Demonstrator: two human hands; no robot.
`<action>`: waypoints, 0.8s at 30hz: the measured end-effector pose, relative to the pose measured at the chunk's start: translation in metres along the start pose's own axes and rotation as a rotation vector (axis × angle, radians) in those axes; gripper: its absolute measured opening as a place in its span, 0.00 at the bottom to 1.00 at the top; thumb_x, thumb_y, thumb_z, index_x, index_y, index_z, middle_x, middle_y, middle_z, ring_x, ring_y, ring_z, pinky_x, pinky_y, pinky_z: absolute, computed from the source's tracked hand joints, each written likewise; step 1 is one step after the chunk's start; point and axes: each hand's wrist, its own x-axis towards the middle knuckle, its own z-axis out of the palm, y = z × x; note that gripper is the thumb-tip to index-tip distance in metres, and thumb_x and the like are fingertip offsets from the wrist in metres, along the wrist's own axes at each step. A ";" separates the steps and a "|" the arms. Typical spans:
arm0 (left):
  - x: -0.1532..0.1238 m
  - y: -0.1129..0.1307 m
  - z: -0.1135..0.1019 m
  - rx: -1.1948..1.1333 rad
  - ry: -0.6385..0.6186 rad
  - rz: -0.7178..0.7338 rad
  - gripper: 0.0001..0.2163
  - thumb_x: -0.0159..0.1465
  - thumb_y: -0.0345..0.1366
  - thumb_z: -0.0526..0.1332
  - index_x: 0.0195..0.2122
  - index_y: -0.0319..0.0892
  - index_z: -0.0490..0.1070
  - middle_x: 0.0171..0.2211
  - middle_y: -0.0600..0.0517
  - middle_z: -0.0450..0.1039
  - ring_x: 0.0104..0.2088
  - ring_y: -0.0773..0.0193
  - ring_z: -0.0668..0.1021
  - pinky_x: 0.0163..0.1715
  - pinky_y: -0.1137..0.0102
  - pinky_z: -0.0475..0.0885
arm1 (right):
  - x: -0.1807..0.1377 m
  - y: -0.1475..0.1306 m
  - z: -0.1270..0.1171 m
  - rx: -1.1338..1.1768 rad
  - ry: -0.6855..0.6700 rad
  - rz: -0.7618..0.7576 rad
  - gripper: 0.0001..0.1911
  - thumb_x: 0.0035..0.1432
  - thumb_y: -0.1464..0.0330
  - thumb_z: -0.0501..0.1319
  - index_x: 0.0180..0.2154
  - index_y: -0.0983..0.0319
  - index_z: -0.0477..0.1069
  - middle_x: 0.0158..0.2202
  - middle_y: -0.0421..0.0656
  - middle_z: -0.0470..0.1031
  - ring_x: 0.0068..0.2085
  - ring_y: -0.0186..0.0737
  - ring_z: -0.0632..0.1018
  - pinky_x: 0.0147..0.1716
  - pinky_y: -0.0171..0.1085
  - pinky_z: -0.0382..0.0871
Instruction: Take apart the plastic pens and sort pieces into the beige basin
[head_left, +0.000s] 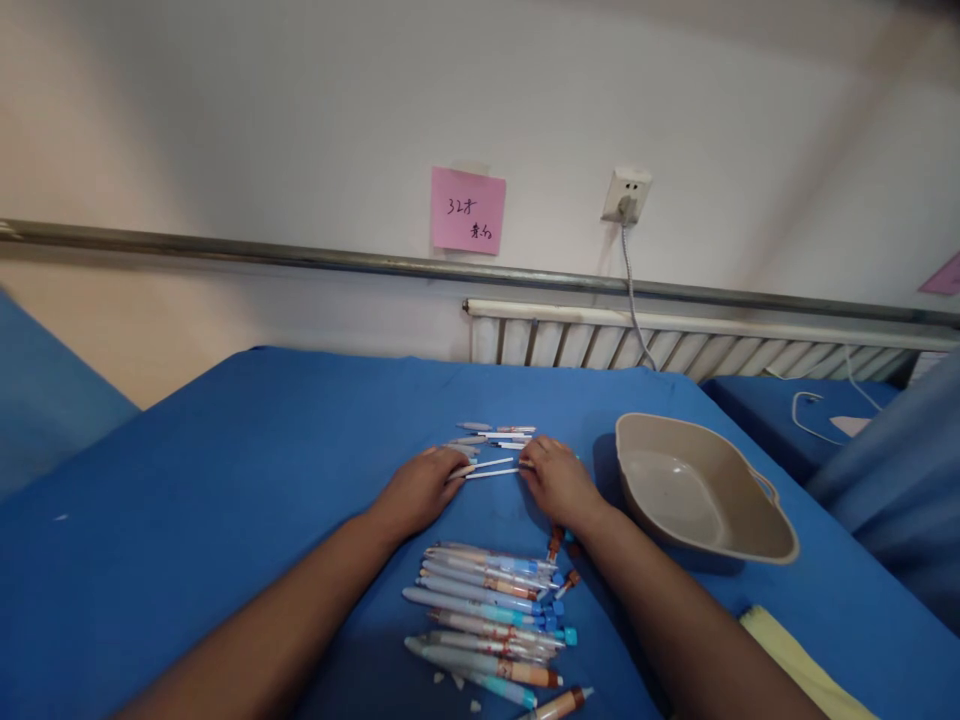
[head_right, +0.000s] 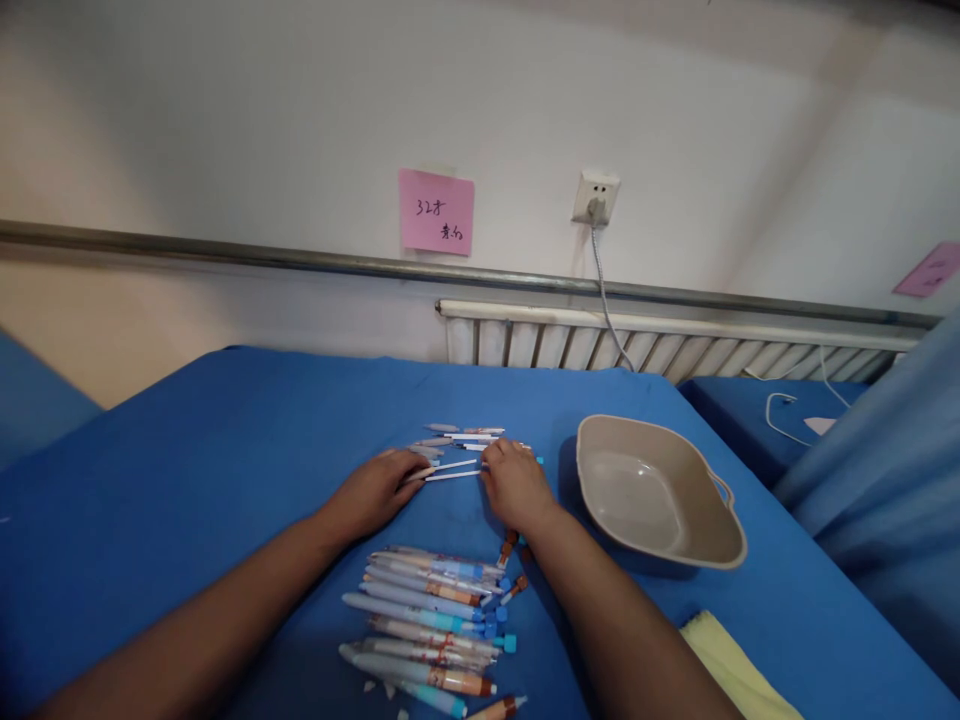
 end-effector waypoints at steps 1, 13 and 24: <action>0.000 -0.001 0.001 -0.007 0.011 0.002 0.09 0.62 0.33 0.56 0.42 0.43 0.71 0.41 0.47 0.75 0.41 0.57 0.75 0.41 0.66 0.67 | -0.002 -0.004 -0.002 0.094 -0.048 -0.037 0.07 0.58 0.69 0.59 0.40 0.61 0.69 0.40 0.46 0.72 0.41 0.41 0.72 0.41 0.37 0.63; 0.001 0.001 0.003 -0.076 0.085 0.017 0.09 0.64 0.37 0.54 0.41 0.42 0.71 0.40 0.48 0.75 0.41 0.58 0.75 0.43 0.65 0.68 | -0.021 -0.039 -0.011 0.303 -0.448 -0.213 0.05 0.52 0.70 0.60 0.34 0.60 0.72 0.28 0.38 0.75 0.26 0.32 0.71 0.23 0.29 0.56; -0.001 0.011 0.000 -0.395 0.019 0.032 0.12 0.60 0.42 0.60 0.42 0.41 0.72 0.39 0.49 0.75 0.39 0.62 0.75 0.41 0.69 0.70 | -0.001 0.000 0.022 0.467 -0.222 -0.045 0.08 0.60 0.70 0.54 0.36 0.60 0.72 0.29 0.38 0.73 0.30 0.33 0.71 0.30 0.31 0.62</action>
